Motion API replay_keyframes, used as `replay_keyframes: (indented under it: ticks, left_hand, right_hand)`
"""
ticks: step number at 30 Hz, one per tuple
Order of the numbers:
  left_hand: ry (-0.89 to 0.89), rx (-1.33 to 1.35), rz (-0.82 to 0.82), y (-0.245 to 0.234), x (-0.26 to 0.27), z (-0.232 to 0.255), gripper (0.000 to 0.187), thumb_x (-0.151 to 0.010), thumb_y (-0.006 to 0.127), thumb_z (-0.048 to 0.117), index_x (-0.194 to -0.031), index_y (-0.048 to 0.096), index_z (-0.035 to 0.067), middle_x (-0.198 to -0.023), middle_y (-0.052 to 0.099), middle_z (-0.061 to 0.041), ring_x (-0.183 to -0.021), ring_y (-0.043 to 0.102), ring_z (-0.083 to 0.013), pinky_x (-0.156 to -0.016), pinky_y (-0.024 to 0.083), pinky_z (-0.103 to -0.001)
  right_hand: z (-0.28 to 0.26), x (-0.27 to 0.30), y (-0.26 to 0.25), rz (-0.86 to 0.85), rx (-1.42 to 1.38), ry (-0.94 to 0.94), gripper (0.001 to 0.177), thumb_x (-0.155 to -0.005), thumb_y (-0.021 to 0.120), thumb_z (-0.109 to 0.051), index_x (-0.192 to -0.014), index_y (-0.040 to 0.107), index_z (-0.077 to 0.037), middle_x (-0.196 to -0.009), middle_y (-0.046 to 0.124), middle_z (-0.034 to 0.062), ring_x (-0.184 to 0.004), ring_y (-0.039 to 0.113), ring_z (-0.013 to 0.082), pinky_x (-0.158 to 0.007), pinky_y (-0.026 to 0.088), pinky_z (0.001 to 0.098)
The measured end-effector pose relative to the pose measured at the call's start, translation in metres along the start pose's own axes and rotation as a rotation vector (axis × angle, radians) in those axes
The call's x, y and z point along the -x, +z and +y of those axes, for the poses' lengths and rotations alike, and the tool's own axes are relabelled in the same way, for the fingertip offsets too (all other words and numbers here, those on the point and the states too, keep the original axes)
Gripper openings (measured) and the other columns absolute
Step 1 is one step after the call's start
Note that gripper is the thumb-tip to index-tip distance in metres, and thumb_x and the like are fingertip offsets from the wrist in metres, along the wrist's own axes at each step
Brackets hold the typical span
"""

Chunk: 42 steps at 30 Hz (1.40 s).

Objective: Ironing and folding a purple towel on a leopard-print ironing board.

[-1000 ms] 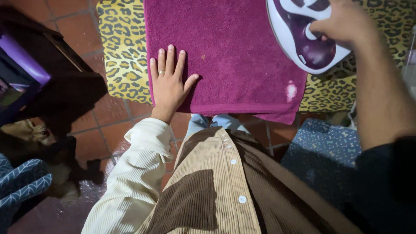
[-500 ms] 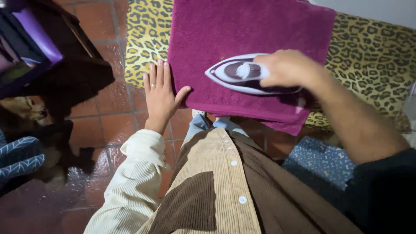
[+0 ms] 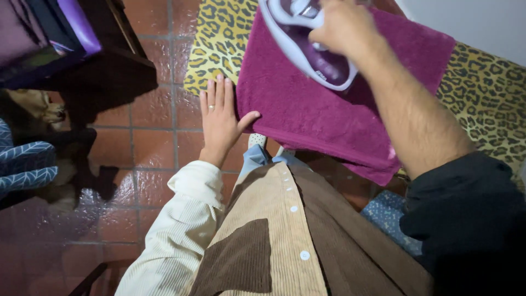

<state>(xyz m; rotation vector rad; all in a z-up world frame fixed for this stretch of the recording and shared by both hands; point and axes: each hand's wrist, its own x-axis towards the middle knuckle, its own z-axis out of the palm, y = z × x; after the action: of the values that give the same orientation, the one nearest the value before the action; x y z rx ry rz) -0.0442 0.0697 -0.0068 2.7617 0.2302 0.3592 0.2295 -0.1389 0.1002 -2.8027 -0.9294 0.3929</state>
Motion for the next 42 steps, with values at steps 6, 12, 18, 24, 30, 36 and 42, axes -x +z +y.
replay_keyframes:
  ticks: [6, 12, 18, 24, 30, 36, 42]
  left_hand:
    - [0.078, 0.002, -0.002, -0.004, -0.007, 0.003, 0.085, -0.087, 0.074, 0.061, -0.153, 0.049, 0.014, -0.161, 0.039, -0.023, -0.147, 0.033, -0.0493, -0.12, 0.027, -0.062]
    - [0.345, 0.088, -0.078, 0.0, -0.036, 0.028, 0.069, -0.08, 0.075, 0.025, -0.146, 0.058, 0.016, -0.16, 0.046, -0.014, -0.149, 0.042, -0.0391, -0.126, 0.032, -0.055]
    - [0.436, 0.066, -0.104, 0.019, -0.07, 0.069, 0.066, -0.089, 0.071, 0.048, -0.144, 0.055, 0.015, -0.155, 0.048, -0.015, -0.145, 0.043, -0.0403, -0.121, 0.03, -0.058]
    - [0.475, 0.099, -0.053, 0.047, -0.084, 0.093, 0.077, -0.092, 0.055, 0.07, -0.151, 0.052, 0.021, -0.159, 0.047, -0.015, -0.148, 0.04, -0.0402, -0.121, 0.027, -0.06]
    - [0.475, 0.071, -0.064, 0.045, -0.083, 0.097, 0.078, -0.09, 0.054, 0.073, -0.149, 0.053, 0.022, -0.159, 0.045, -0.015, -0.148, 0.038, -0.0393, -0.122, 0.025, -0.06]
    - [0.48, 0.06, -0.035, 0.051, -0.082, 0.096, 0.078, -0.092, 0.053, 0.072, -0.151, 0.053, 0.021, -0.16, 0.044, -0.015, -0.149, 0.037, -0.04, -0.122, 0.024, -0.06]
    - [0.484, 0.054, -0.027, 0.053, -0.081, 0.096, 0.077, -0.092, 0.053, 0.072, -0.15, 0.053, 0.022, -0.16, 0.044, -0.015, -0.149, 0.037, -0.0402, -0.122, 0.024, -0.061]
  right_hand:
    - [0.07, 0.002, -0.012, 0.05, -0.076, 0.13, 0.048, -0.078, 0.077, -0.029, -0.118, 0.072, -0.003, -0.106, 0.073, 0.0254, -0.097, 0.069, 0.0439, -0.084, 0.054, 0.0524]
    - [0.139, 0.062, -0.017, -0.045, -0.114, 0.278, 0.039, -0.08, 0.075, -0.027, -0.11, 0.075, -0.003, -0.092, 0.075, 0.0222, -0.083, 0.072, 0.039, -0.076, 0.056, 0.0488]
    - [0.147, 0.143, -0.035, 0.052, -0.526, 0.429, 0.039, -0.081, 0.072, -0.012, -0.117, 0.069, 0.002, -0.076, 0.069, 0.0165, -0.063, 0.062, 0.0257, -0.06, 0.051, 0.0436]
    - [0.173, 0.226, -0.032, 0.544, -0.857, 0.427, 0.056, -0.087, 0.076, -0.009, -0.14, 0.061, 0.0, -0.119, 0.07, 0.0041, -0.099, 0.068, 0.016, -0.086, 0.055, 0.0318]
    - [0.249, 0.271, 0.046, 1.02, -0.933, 0.428, 0.058, -0.092, 0.081, 0.0, -0.144, 0.057, 0.005, -0.137, 0.066, 0.0087, -0.124, 0.065, 0.0193, -0.107, 0.053, 0.033]
    - [0.282, 0.299, 0.118, 1.302, -1.046, 0.383, 0.051, -0.101, 0.075, 0.009, -0.147, 0.053, 0.005, -0.14, 0.064, 0.0101, -0.13, 0.065, 0.021, -0.117, 0.054, 0.037]
    - [0.275, 0.325, 0.159, 1.408, -1.219, 0.428, 0.058, -0.101, 0.071, 0.013, -0.153, 0.049, -0.002, -0.142, 0.061, 0.0073, -0.13, 0.061, 0.0185, -0.119, 0.051, 0.0337]
